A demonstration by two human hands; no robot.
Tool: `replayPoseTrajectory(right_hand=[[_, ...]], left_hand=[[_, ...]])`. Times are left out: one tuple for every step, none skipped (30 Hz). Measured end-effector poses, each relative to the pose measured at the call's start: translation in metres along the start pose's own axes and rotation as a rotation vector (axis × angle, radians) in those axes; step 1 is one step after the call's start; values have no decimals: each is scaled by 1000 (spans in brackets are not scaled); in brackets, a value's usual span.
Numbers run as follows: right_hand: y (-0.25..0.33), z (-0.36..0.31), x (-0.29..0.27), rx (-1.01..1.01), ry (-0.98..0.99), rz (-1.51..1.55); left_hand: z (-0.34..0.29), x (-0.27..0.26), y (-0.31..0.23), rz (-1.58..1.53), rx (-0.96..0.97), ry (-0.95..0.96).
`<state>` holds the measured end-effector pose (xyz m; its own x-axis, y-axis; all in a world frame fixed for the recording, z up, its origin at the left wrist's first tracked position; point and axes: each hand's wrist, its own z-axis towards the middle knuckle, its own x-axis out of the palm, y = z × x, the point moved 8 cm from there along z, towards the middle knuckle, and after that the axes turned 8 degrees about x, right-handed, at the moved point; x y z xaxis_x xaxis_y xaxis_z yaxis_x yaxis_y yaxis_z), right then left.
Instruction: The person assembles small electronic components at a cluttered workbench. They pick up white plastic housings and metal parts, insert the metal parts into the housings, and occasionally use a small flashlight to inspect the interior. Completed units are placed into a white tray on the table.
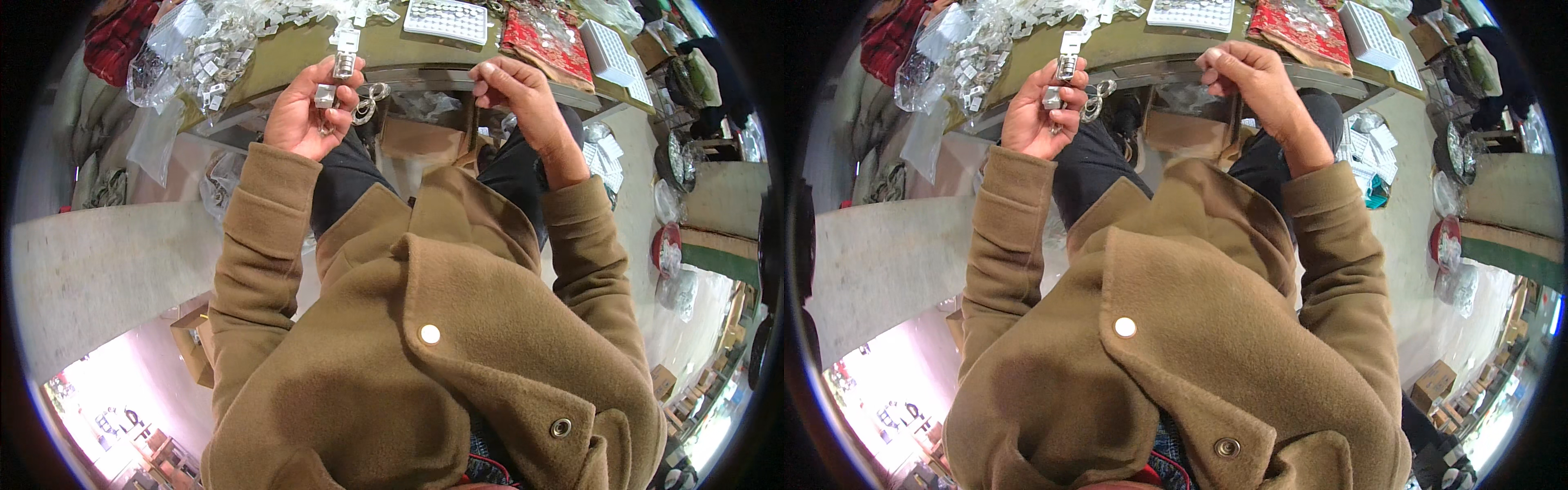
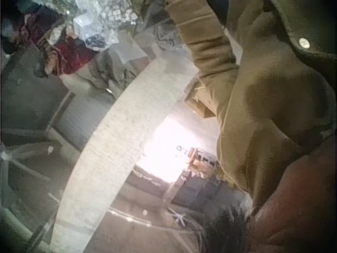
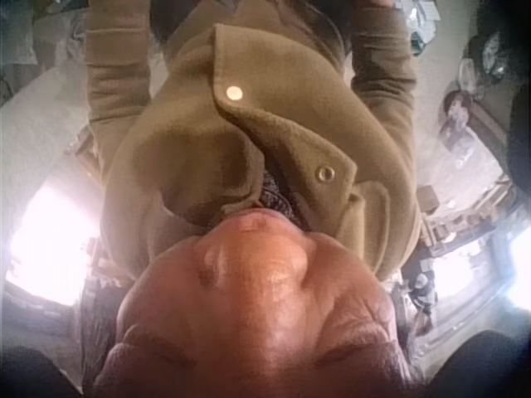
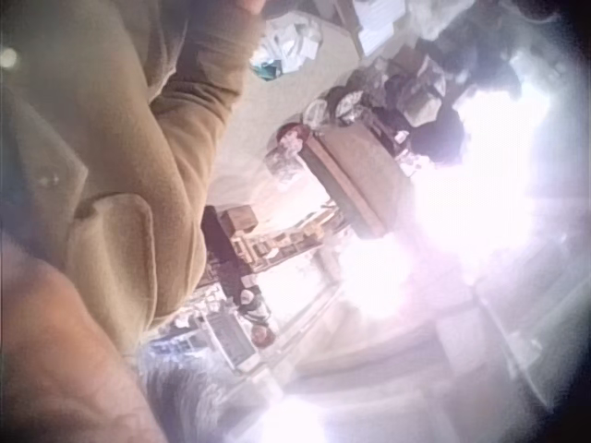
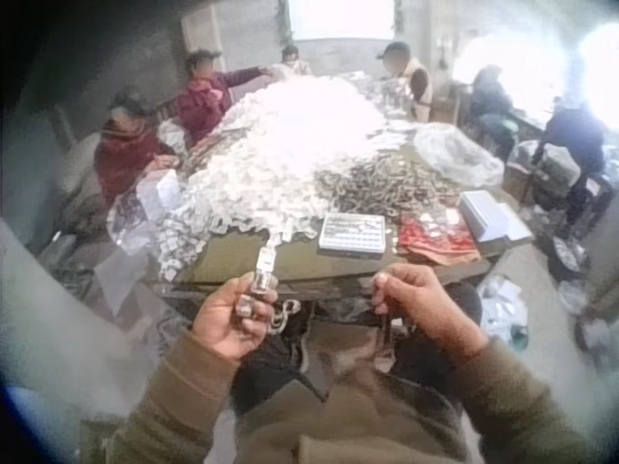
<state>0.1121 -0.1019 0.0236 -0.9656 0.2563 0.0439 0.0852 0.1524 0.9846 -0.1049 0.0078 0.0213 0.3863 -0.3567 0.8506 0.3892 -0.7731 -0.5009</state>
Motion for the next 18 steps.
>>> replayPoseTrajectory(right_hand=[[-4, 1, 4, 22, 10, -10], [-8, 2, 8, 41, 18, -17], [-9, 1, 14, 19, 59, -35], [-12, 0, 19, 20, 78, -65], [-16, -3, 28, 27, 158, -74], [-23, -9, 34, 77, 216, -65], [-26, -11, 36, 90, 245, -110], [-27, -13, 41, 69, 296, -146], [-34, -11, 40, 138, 298, -112], [-33, -9, 34, 131, 258, -105], [-34, -6, 28, 127, 220, -96], [-35, -3, 22, 136, 171, -102], [-32, 0, 19, 85, 155, -60], [-31, 3, 15, 76, 143, -62], [-33, 5, 12, 79, 128, -38], [-33, 6, 9, 73, 110, -25], [-35, 6, 9, 75, 113, -20], [-36, 7, 9, 72, 118, -20]], left_hand=[[2, 0, 0, -6, -4, 0], [5, -1, 0, 7, 1, -10], [7, -2, 2, 20, 5, -22], [8, -4, 3, 31, 9, -38], [10, -4, 6, 7, -12, -40], [10, -5, 9, 6, -24, -37], [12, -5, 11, 5, -34, -40], [13, -6, 13, 4, -44, -42], [14, -8, 13, 14, -49, -61], [16, -9, 12, 15, -40, -64], [17, -11, 11, 14, -32, -70], [18, -13, 10, 12, -23, -77], [19, -15, 10, -2, -32, -86], [20, -15, 9, 1, -35, -81], [21, -16, 9, 2, -39, -82], [23, -17, 10, 1, -45, -88], [25, -18, 9, 8, -41, -84], [27, -18, 8, 12, -39, -88]])
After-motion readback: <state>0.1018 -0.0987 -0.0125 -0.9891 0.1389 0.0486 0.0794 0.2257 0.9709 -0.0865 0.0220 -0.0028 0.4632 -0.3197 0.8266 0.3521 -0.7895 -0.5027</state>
